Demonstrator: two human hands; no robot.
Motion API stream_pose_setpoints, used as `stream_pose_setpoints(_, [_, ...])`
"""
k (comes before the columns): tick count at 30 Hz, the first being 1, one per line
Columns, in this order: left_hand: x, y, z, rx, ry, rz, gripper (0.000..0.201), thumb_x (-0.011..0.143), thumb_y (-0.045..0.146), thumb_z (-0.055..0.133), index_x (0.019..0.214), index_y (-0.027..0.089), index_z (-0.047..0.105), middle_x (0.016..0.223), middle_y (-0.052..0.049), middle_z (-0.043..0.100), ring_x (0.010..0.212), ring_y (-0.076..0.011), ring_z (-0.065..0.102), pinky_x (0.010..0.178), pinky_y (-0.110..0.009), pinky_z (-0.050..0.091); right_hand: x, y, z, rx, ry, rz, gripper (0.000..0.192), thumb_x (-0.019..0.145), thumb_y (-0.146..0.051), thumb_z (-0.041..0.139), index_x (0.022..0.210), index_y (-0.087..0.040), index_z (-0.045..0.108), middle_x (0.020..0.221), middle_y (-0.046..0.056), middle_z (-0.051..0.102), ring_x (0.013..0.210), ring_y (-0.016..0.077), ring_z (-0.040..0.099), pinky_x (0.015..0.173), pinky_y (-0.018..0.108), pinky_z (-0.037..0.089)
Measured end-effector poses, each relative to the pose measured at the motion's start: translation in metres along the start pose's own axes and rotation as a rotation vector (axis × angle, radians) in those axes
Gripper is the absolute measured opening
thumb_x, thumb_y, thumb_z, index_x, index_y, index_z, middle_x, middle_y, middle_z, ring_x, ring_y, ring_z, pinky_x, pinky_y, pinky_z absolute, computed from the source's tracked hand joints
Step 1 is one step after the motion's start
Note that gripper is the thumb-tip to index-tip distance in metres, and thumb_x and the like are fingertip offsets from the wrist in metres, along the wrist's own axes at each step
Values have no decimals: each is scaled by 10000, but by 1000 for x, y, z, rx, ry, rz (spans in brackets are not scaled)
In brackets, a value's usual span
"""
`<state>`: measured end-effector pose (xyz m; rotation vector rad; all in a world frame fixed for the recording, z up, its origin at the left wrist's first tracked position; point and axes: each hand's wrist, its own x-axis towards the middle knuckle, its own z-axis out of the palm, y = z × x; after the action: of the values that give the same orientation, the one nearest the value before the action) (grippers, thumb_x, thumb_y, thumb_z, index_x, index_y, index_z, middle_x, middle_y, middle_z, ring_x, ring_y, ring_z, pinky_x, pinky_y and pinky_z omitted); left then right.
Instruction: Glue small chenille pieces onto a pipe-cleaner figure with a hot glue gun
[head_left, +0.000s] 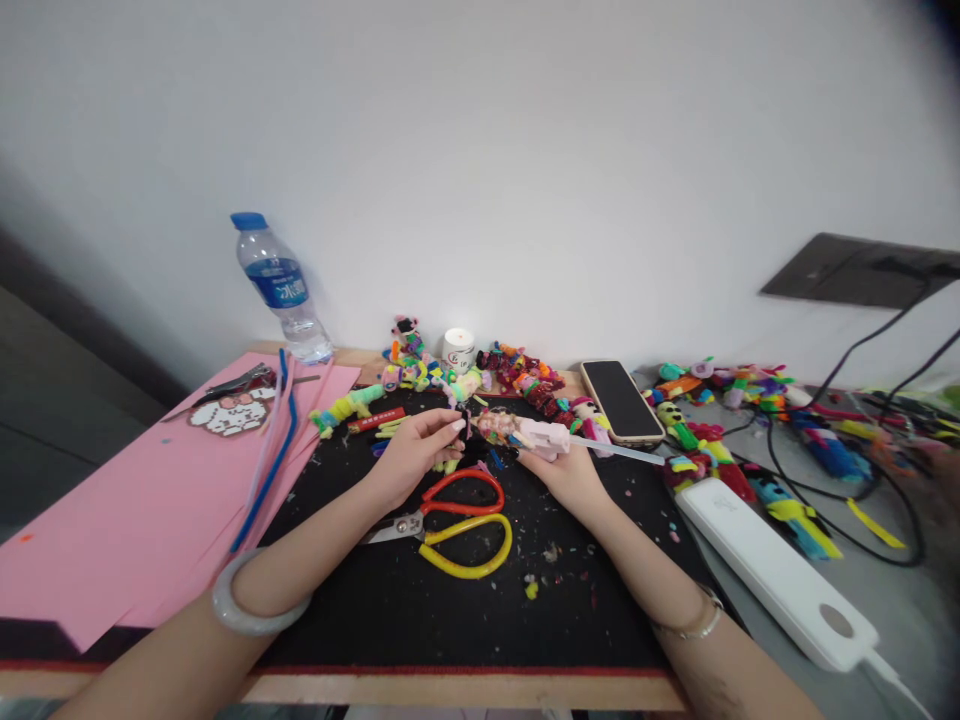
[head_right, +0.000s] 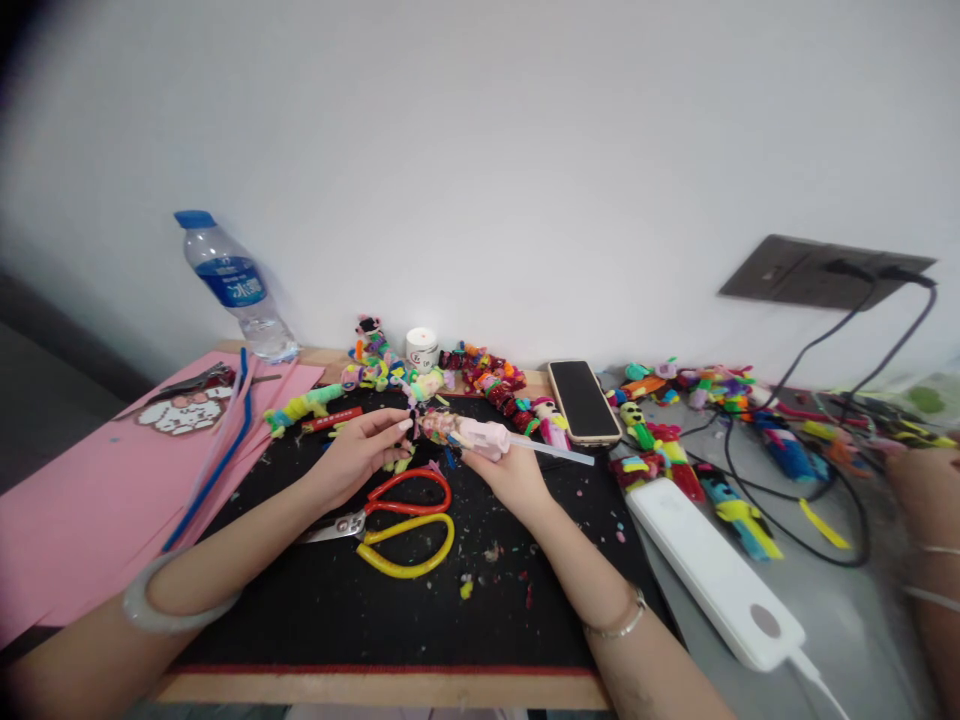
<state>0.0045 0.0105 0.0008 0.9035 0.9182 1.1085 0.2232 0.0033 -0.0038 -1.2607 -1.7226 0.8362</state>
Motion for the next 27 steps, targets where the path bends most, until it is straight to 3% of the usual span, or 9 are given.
stream_pose_setpoints(27, [0,3,1,-14,28,16,264,662,309,759,861,160,669,677,21,607,634,-89,575,648,-222,505,-1,-4,0,-15,-16,-14,243,717,-255,632,938,-174,693,969,77,731,898,265,676,836,406,526])
